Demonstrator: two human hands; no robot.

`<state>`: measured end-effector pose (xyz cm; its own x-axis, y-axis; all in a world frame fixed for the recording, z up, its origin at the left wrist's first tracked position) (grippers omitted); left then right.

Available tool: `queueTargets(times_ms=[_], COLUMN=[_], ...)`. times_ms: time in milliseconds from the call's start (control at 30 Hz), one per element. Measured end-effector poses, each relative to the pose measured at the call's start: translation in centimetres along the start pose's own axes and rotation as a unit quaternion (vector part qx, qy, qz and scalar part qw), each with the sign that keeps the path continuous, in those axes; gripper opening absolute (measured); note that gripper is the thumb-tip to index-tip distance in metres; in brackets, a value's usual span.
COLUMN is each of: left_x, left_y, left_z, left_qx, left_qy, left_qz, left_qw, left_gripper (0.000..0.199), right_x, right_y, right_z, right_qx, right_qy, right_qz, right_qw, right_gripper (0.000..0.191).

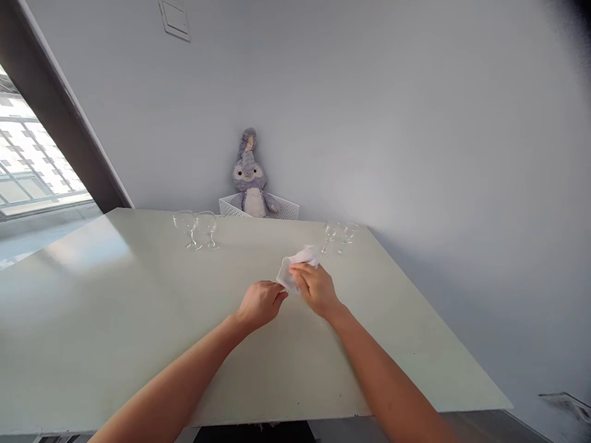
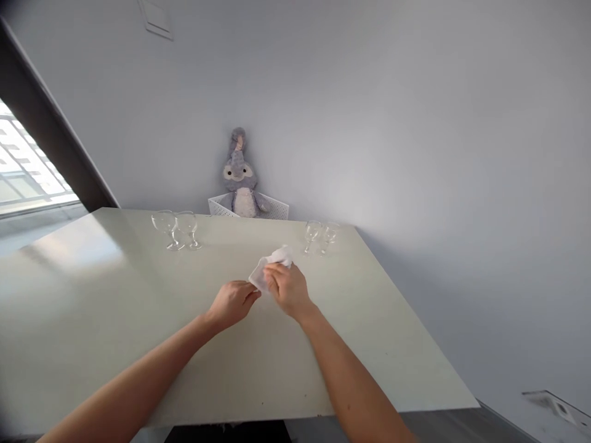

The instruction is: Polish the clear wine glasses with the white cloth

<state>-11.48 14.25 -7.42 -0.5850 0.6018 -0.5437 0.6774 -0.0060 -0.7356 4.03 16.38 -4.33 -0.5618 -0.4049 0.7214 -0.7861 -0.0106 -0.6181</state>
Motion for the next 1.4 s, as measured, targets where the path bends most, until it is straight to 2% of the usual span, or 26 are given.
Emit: queueTargets(times_ms=[67, 100, 133, 200, 267, 300, 333, 367, 400, 467, 567, 667, 767, 833, 900, 967, 1000, 1067, 1133, 1167, 1200, 1267, 1333, 1400], left_x=[-0.8, -0.9, -0.9, -0.6, -0.5, -0.5, -0.6, -0.7, -0.7, -0.7, -0.5, -0.5, -1.2, -1.4, -1.1, -0.6, -0.4, -0.2, -0.2, 0.0, 0.2, 0.9, 1.6, 2.1], left_y=[0.2, 0.3, 0.4, 0.9, 1.3, 1.5, 1.7, 1.7, 1.8, 1.7, 1.8, 1.9, 1.7, 1.1, 0.1, -0.7, -0.8, -0.5, -0.1, 0.0, 0.1, 0.2, 0.0, -0.3], left_z=[0.1, 0.1, 0.1, 0.1, 0.1, 0.0, 0.0, 0.0, 0.0, 0.2, 0.4, 0.4, 0.1, -0.1, -0.3, -0.4, -0.5, -0.7, -0.7, -0.7, -0.7, -0.7, -0.6, -0.5], left_qx=[0.001, -0.005, -0.014, -0.036, -0.057, -0.068, -0.081, -0.095, -0.107, -0.121, -0.106, -0.08, -0.063, -0.086, -0.153, -0.204, -0.204, -0.163, -0.137, -0.144, -0.16, -0.205, -0.267, -0.338], left_qy=[0.061, 0.064, 0.054, 0.015, -0.023, -0.037, -0.048, -0.057, -0.066, -0.078, -0.067, -0.018, 0.061, 0.06, -0.002, -0.066, -0.088, -0.113, -0.133, -0.144, -0.155, -0.177, -0.19, -0.186], left_qz=[-0.056, -0.068, -0.069, -0.047, -0.015, -0.002, 0.006, 0.01, 0.009, -0.002, -0.042, -0.09, -0.114, -0.098, -0.036, 0.107, 0.207, 0.404, 0.52, 0.543, 0.548, 0.536, 0.523, 0.516], left_qw=[0.997, 0.996, 0.996, 0.998, 0.998, 0.997, 0.996, 0.994, 0.992, 0.99, 0.991, 0.993, 0.99, 0.99, 0.988, 0.971, 0.953, 0.893, 0.832, 0.815, 0.806, 0.8, 0.787, 0.765], left_gripper=[0.025, 0.025, 0.025, 0.023, 0.02, 0.019, 0.019, 0.02, 0.021, 0.022, 0.021, 0.022, 0.023, 0.02, 0.013, 0.03, 0.041, 0.055, 0.056, 0.055, 0.054, 0.052, 0.05, 0.048], right_x=[-1.8, -2.8, -3.7, -4.7, -4.6, -4.2, -3.6, -2.9, -2.2, -1.1, -0.4, -1.1, -2.0, -2.5, -2.7, -2.5, -2.3, -1.8, -1.5, -1.6, -1.9, -2.6, -3.4, -3.7], right_y=[-0.5, -0.5, -0.3, 0.7, 2.3, 3.1, 3.9, 4.6, 5.1, 5.7, 5.9, 5.5, 4.6, 4.2, 3.9, 4.1, 4.4, 5.1, 5.6, 5.7, 5.6, 5.2, 4.7, 4.6], right_z=[-0.6, -0.9, -1.1, -1.1, -0.9, -0.6, -0.4, 0.0, 0.3, 1.0, 1.5, 1.4, 1.0, 0.8, 0.7, 0.8, 0.9, 1.2, 1.4, 1.4, 1.3, 0.9, 0.4, 0.3], right_qx=[-0.004, -0.002, -0.003, -0.014, -0.015, -0.008, 0.003, 0.016, 0.03, 0.054, 0.068, 0.026, -0.03, -0.046, -0.041, 0.006, 0.052, 0.167, 0.253, 0.272, 0.272, 0.225, 0.125, 0.029], right_qy=[0.107, 0.164, 0.217, 0.297, 0.325, 0.323, 0.316, 0.304, 0.291, 0.255, 0.2, 0.184, 0.191, 0.212, 0.241, 0.267, 0.279, 0.304, 0.327, 0.334, 0.338, 0.332, 0.325, 0.327], right_qz=[-0.145, -0.231, -0.319, -0.475, -0.585, -0.619, -0.639, -0.645, -0.638, -0.596, -0.496, -0.4, -0.33, -0.321, -0.347, -0.405, -0.436, -0.484, -0.499, -0.496, -0.491, -0.474, -0.454, -0.45], right_qw=[0.984, 0.959, 0.923, 0.828, 0.743, 0.716, 0.702, 0.701, 0.713, 0.76, 0.842, 0.898, 0.924, 0.922, 0.905, 0.875, 0.854, 0.804, 0.762, 0.754, 0.756, 0.784, 0.82, 0.831], right_gripper=[0.035, 0.035, 0.035, 0.034, 0.034, 0.035, 0.036, 0.038, 0.039, 0.038, 0.036, 0.037, 0.029, 0.027, 0.028, 0.032, 0.034, 0.037, 0.038, 0.039, 0.039, 0.039, 0.039, 0.039])
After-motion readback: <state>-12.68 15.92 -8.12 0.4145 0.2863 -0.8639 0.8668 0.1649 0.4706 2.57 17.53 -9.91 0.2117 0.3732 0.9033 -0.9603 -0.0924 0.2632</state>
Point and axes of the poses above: each hand's wrist, its own z-axis away from the middle knuckle, its own y-axis out of the palm, x = y × z, the point moved 3 cm from there along -z, towards the middle knuckle, and after that the axes turned 15 degrees about y, right-handed, at the moved point
